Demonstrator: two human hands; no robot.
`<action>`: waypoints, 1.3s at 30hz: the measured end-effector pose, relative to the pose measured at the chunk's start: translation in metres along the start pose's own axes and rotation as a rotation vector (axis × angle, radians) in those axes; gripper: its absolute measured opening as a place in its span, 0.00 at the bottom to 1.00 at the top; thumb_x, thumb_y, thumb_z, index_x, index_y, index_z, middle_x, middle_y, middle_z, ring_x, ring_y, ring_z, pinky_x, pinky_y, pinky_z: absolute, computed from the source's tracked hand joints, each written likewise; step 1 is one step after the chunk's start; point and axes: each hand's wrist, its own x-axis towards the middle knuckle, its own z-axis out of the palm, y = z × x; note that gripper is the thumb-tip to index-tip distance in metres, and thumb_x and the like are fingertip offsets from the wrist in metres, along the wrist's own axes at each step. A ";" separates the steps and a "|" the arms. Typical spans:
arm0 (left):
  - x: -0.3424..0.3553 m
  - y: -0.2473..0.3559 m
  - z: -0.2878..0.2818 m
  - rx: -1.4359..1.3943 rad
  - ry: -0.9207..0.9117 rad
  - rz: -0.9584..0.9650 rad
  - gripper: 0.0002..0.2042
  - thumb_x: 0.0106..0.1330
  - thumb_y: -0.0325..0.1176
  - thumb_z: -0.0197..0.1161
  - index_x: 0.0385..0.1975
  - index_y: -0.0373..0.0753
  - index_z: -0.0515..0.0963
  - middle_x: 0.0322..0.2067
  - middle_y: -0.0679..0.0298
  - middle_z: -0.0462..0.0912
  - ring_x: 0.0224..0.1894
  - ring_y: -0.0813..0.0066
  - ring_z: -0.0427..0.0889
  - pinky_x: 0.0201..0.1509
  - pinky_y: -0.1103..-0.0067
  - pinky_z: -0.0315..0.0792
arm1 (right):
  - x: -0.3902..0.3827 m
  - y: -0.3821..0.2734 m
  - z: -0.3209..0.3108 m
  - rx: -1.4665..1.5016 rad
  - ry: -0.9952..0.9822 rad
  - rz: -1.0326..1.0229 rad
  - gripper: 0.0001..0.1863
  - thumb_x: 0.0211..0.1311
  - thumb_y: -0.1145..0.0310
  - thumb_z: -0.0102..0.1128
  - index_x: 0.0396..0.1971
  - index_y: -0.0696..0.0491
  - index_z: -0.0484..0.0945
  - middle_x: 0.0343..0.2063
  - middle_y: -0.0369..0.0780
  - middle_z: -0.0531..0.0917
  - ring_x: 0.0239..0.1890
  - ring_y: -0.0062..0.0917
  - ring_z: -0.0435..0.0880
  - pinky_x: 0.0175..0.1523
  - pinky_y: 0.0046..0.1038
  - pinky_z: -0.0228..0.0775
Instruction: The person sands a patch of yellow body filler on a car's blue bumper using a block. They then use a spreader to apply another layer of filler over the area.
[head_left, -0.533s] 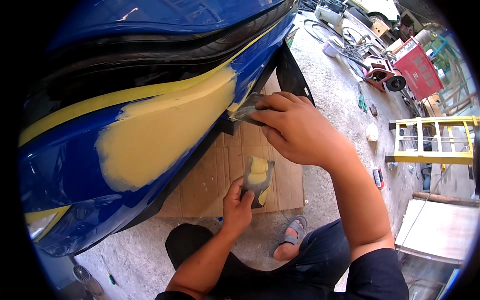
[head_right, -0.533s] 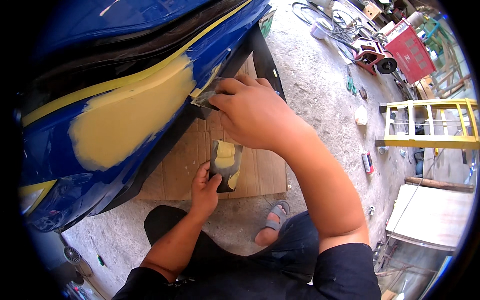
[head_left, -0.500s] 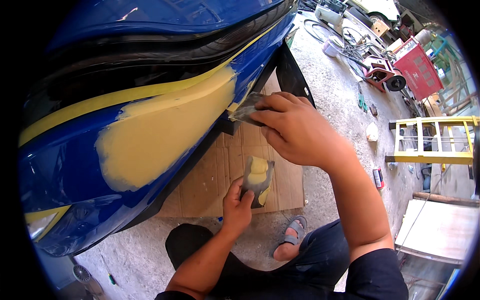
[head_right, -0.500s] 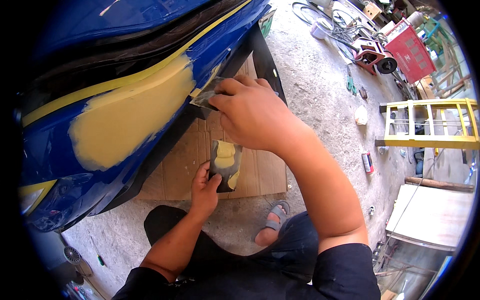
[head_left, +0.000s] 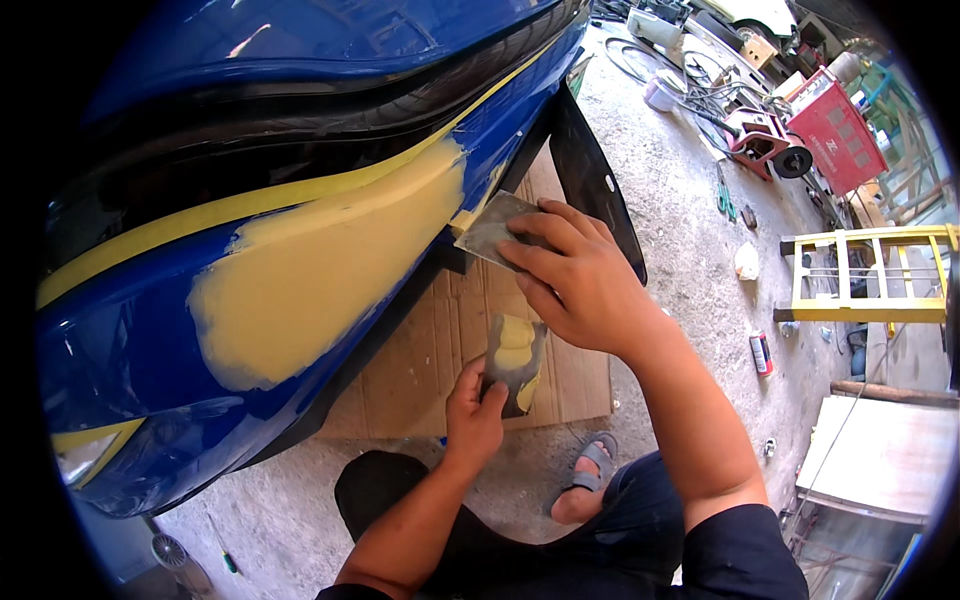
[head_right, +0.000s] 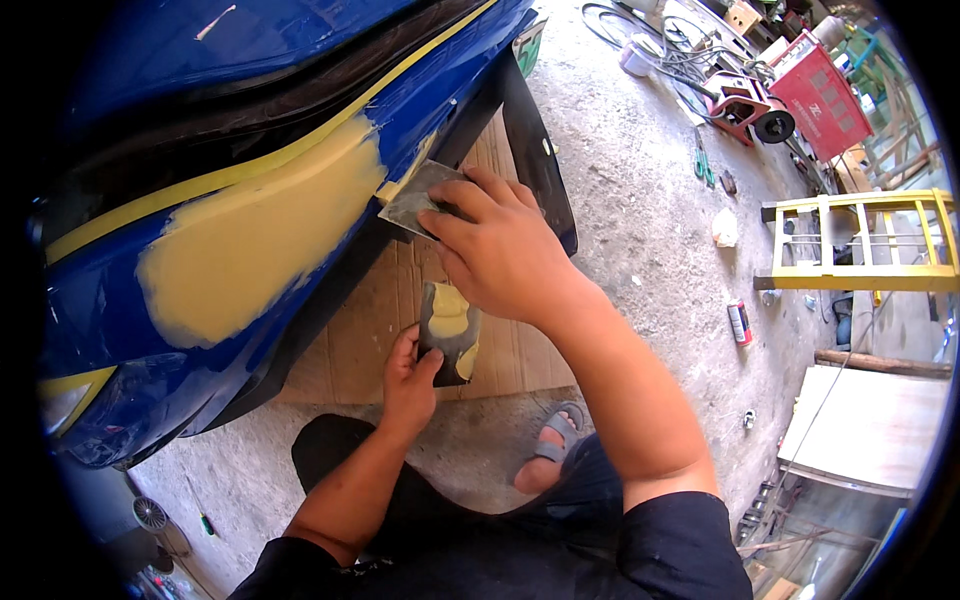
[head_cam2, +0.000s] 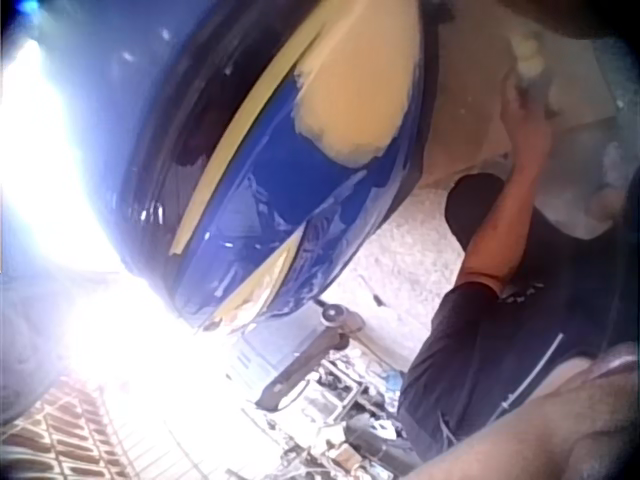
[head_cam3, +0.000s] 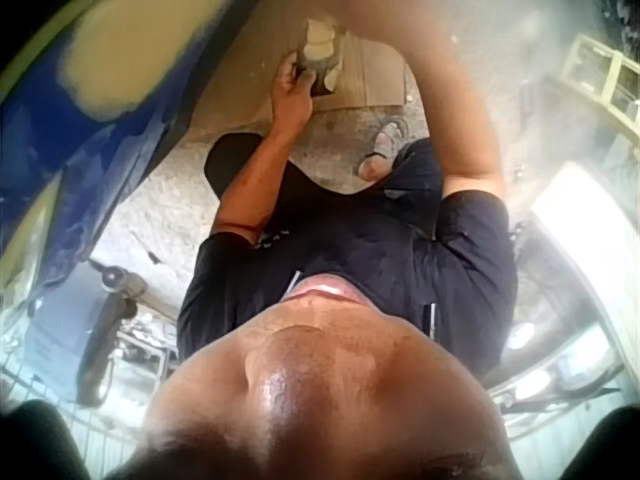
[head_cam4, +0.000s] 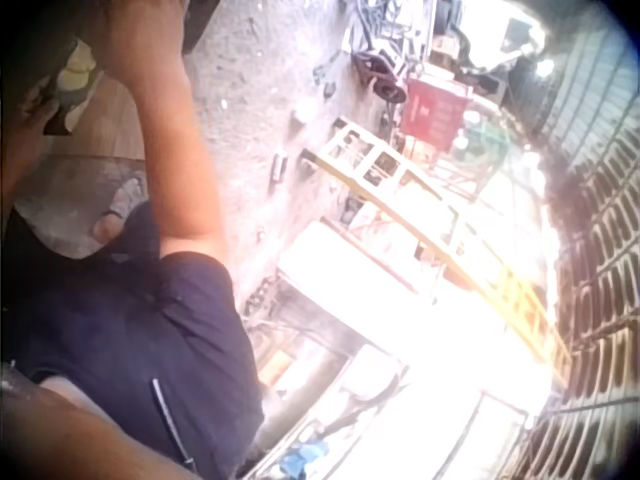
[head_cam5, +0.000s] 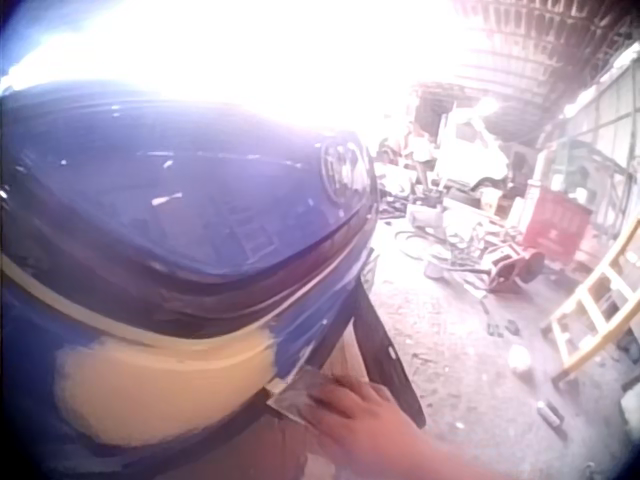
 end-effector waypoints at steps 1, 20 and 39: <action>0.000 -0.001 0.001 0.000 0.003 0.005 0.19 0.63 0.17 0.49 0.55 0.31 0.66 0.49 0.63 0.74 0.51 0.77 0.72 0.60 0.80 0.62 | -0.001 0.000 -0.001 -0.008 0.004 0.006 0.16 0.51 0.70 0.57 0.42 0.49 0.80 0.48 0.39 0.76 0.58 0.42 0.69 0.57 0.41 0.63; 0.004 0.002 0.001 0.014 0.027 -0.001 0.19 0.62 0.18 0.50 0.54 0.31 0.67 0.49 0.62 0.74 0.51 0.77 0.72 0.59 0.80 0.62 | 0.015 0.016 -0.015 0.032 -0.065 0.012 0.17 0.51 0.71 0.52 0.43 0.54 0.80 0.46 0.42 0.77 0.52 0.38 0.73 0.55 0.38 0.64; 0.004 -0.001 0.000 -0.010 0.050 0.016 0.18 0.63 0.18 0.50 0.53 0.30 0.67 0.48 0.61 0.76 0.51 0.76 0.73 0.57 0.81 0.64 | 0.035 0.021 -0.028 -0.069 -0.190 -0.016 0.15 0.52 0.72 0.53 0.40 0.56 0.80 0.43 0.44 0.78 0.49 0.39 0.75 0.53 0.36 0.67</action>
